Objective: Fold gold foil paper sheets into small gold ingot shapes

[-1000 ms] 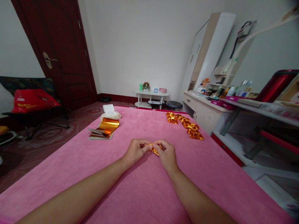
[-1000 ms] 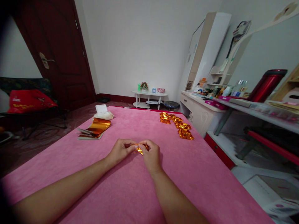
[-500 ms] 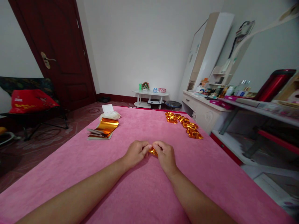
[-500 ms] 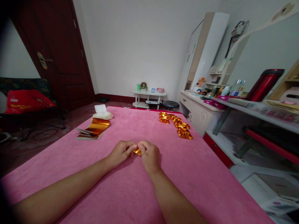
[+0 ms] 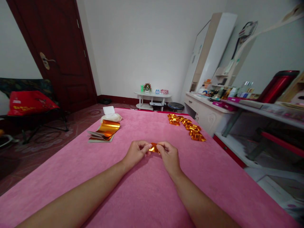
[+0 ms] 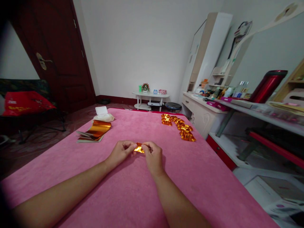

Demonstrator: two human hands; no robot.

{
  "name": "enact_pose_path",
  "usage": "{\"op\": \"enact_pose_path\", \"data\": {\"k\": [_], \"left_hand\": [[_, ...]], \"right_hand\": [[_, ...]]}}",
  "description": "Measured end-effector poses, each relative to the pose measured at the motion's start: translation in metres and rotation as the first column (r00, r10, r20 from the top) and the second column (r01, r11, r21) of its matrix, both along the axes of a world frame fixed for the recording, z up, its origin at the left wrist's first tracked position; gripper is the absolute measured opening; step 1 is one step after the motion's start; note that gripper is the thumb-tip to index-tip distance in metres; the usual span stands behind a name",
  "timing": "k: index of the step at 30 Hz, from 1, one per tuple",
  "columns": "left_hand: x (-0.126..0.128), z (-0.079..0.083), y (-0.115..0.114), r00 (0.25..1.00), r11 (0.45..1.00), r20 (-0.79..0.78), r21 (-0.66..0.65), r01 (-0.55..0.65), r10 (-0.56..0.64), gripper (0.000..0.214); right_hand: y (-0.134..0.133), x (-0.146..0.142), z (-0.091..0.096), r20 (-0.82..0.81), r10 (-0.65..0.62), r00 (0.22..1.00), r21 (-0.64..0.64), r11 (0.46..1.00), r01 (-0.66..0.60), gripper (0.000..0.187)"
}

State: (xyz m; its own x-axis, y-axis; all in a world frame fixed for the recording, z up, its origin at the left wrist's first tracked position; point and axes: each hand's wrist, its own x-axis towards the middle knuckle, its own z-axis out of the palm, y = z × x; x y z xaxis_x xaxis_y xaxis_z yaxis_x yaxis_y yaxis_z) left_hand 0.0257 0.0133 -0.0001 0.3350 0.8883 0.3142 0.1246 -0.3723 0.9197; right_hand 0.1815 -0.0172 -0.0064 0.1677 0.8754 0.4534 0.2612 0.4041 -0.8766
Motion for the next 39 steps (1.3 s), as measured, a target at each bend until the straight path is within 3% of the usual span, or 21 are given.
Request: {"op": "enact_pose_path", "data": {"k": [4, 10, 16, 19, 24, 29, 32, 35, 37, 39], "left_hand": [[0.0, 0.001, -0.002, 1.0, 0.996, -0.014, 0.081, 0.029, -0.028, 0.032], [-0.001, 0.001, -0.003, 0.998, 0.992, 0.004, 0.105, -0.065, 0.064, 0.032], [-0.001, 0.005, -0.008, 0.964, 0.941, -0.231, 0.334, -0.048, 0.131, 0.025], [-0.001, 0.005, -0.008, 0.947, 0.914, -0.267, 0.402, -0.058, 0.177, 0.029], [0.001, -0.004, -0.001, 0.985, 0.967, -0.119, 0.235, -0.096, 0.127, 0.034], [0.005, -0.01, 0.004, 0.997, 0.993, -0.023, 0.09, -0.07, 0.073, 0.034], [-0.005, -0.009, 0.015, 0.989, 0.984, -0.011, 0.107, -0.144, 0.146, 0.033], [-0.023, -0.006, 0.031, 0.94, 0.931, 0.044, 0.126, -0.341, 0.338, 0.037], [-0.027, -0.004, 0.035, 0.932, 0.923, 0.046, 0.126, -0.362, 0.36, 0.037], [-0.021, -0.004, 0.031, 0.955, 0.947, 0.017, 0.121, -0.297, 0.297, 0.037]], "right_hand": [[-0.002, -0.004, 0.0, 0.001, 0.055, 0.998, -0.036, 0.998, -0.055, 0.016], [0.0, -0.003, 0.0, -0.107, 0.05, 0.993, -0.082, 0.995, -0.059, 0.015], [-0.002, -0.004, -0.002, 0.082, 0.046, 0.996, -0.006, 0.999, -0.046, 0.015], [-0.003, -0.006, -0.004, 0.173, 0.074, 0.982, -0.003, 0.997, -0.075, 0.019], [-0.002, -0.003, -0.004, 0.325, 0.051, 0.944, 0.02, 0.998, -0.061, 0.036], [-0.001, 0.0, -0.005, 0.37, 0.028, 0.929, 0.04, 0.998, -0.046, 0.039], [-0.004, 0.003, -0.007, 0.37, -0.023, 0.929, 0.043, 0.999, 0.008, 0.044], [-0.007, 0.007, -0.006, 0.305, -0.082, 0.949, 0.023, 0.997, 0.079, 0.047], [-0.006, 0.009, -0.005, 0.225, -0.119, 0.967, 0.008, 0.993, 0.12, 0.044], [-0.003, 0.008, -0.004, 0.172, -0.127, 0.977, 0.002, 0.992, 0.129, 0.035]]}}
